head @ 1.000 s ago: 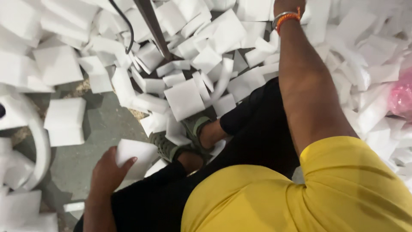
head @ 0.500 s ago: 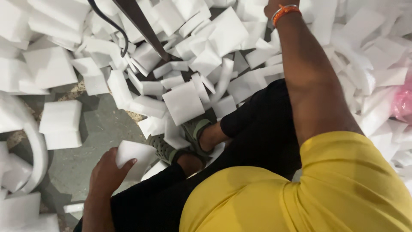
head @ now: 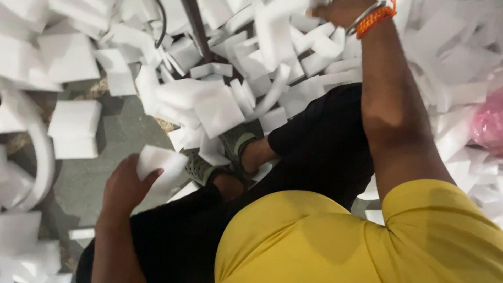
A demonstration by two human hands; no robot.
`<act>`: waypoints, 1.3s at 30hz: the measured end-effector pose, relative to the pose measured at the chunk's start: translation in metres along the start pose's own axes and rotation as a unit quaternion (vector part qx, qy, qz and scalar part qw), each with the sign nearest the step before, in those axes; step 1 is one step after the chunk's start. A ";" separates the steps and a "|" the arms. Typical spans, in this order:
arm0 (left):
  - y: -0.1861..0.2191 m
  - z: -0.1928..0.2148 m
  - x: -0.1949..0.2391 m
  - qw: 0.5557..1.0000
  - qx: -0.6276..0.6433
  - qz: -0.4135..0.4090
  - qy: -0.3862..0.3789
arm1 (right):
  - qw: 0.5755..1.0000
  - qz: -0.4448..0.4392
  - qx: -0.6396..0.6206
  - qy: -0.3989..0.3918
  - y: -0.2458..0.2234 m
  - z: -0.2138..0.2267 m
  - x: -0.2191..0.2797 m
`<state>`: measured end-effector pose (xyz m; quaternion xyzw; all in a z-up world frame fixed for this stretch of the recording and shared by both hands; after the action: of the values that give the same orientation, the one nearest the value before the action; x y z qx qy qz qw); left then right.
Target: The person sits cross-legged on the floor and repeatedly picks up white foam blocks. They place each block into a cutting machine to slice it, then remove the cut pieces and drop them onto a pile on the floor.
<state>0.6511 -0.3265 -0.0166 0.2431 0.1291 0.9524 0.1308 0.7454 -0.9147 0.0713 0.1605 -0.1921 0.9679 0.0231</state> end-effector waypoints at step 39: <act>0.013 -0.020 0.006 0.800 0.545 0.018 0.250 | 0.933 -0.072 0.162 -0.312 -0.064 -0.278 0.033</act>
<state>0.6342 -0.3400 -0.0268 0.0295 0.6511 0.7545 -0.0775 0.6373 -0.7510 -0.1384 0.4695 -0.0178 0.8828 0.0055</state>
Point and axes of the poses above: each hand's wrist, its own x-axis away from the middle knuckle, its own z-axis out of the back of the hand, y = z × x, the point moved 6 cm from there along -x, towards the middle knuckle, and after that the axes turned 6 degrees about -y, right-handed, at the moved point
